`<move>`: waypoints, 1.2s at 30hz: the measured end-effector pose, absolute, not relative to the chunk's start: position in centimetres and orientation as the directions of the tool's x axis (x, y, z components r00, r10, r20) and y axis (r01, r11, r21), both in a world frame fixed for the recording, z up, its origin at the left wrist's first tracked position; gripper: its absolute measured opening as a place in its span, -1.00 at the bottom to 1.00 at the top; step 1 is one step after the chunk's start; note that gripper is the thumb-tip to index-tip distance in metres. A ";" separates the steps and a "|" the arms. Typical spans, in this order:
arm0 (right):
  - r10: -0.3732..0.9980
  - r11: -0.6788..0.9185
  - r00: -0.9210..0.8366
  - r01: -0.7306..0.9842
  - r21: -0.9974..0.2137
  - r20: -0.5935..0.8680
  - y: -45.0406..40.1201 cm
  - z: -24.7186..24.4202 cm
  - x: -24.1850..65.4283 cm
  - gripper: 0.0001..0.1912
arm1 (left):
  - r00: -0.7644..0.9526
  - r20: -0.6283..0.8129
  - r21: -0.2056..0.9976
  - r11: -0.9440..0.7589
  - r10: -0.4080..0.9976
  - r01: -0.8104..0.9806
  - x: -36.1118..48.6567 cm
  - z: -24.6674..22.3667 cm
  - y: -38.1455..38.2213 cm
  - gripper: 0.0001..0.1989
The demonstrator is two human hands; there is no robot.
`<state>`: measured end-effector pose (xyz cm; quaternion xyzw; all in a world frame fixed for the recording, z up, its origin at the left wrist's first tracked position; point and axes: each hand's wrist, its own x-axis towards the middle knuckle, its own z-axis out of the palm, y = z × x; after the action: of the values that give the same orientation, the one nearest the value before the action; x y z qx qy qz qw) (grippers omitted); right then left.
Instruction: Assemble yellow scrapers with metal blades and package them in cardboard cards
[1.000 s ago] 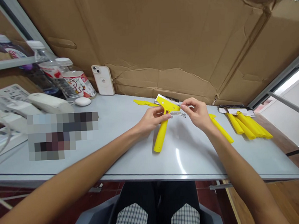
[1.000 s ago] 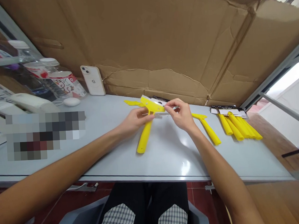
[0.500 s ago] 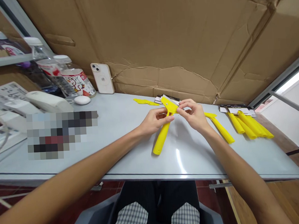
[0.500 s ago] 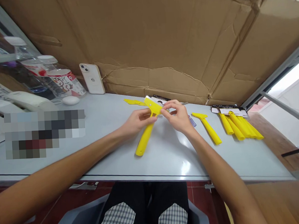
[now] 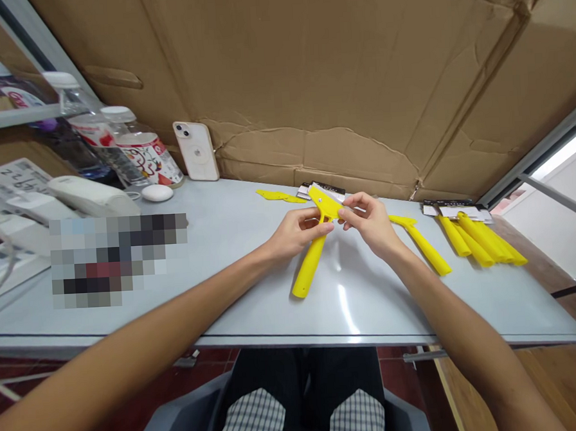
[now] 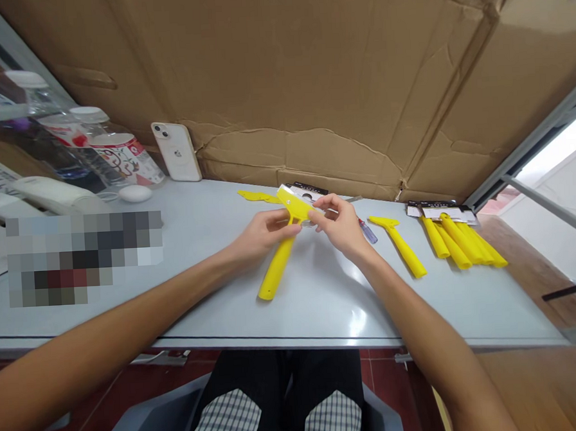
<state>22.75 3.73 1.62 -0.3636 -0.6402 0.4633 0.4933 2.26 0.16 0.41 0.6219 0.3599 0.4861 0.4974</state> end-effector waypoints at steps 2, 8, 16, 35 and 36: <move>0.929 0.284 -0.245 -0.005 -0.959 0.276 3.7 1.6 22.7 -0.45 | 0.267 0.249 0.968 -0.248 0.931 -0.035 2.2 0.4 0.2 -0.60; 0.938 0.148 -0.297 -0.124 -0.981 0.180 3.9 1.8 23.1 -0.51 | 0.251 0.205 0.978 -0.205 0.946 -0.026 2.1 0.6 0.2 -0.52; 0.957 0.108 -0.251 -0.151 -0.983 0.144 4.7 0.8 23.3 -0.52 | 0.110 -0.033 0.997 0.040 0.993 -0.061 2.4 0.3 0.3 -0.27; 0.954 0.108 -0.266 -0.141 -0.984 0.142 5.1 0.0 23.3 -0.49 | 0.135 0.331 0.863 -0.358 0.934 0.357 1.9 -0.4 -0.1 -0.57; 0.952 0.112 -0.268 -0.138 -0.984 0.146 5.0 0.1 23.3 -0.49 | 0.140 0.376 0.809 -0.398 0.916 0.433 1.9 -0.4 -0.1 -0.60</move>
<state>23.30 5.04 0.06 -0.3602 -0.5653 0.5607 0.4861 1.92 -0.13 -0.36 0.7053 0.4783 0.4487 0.2691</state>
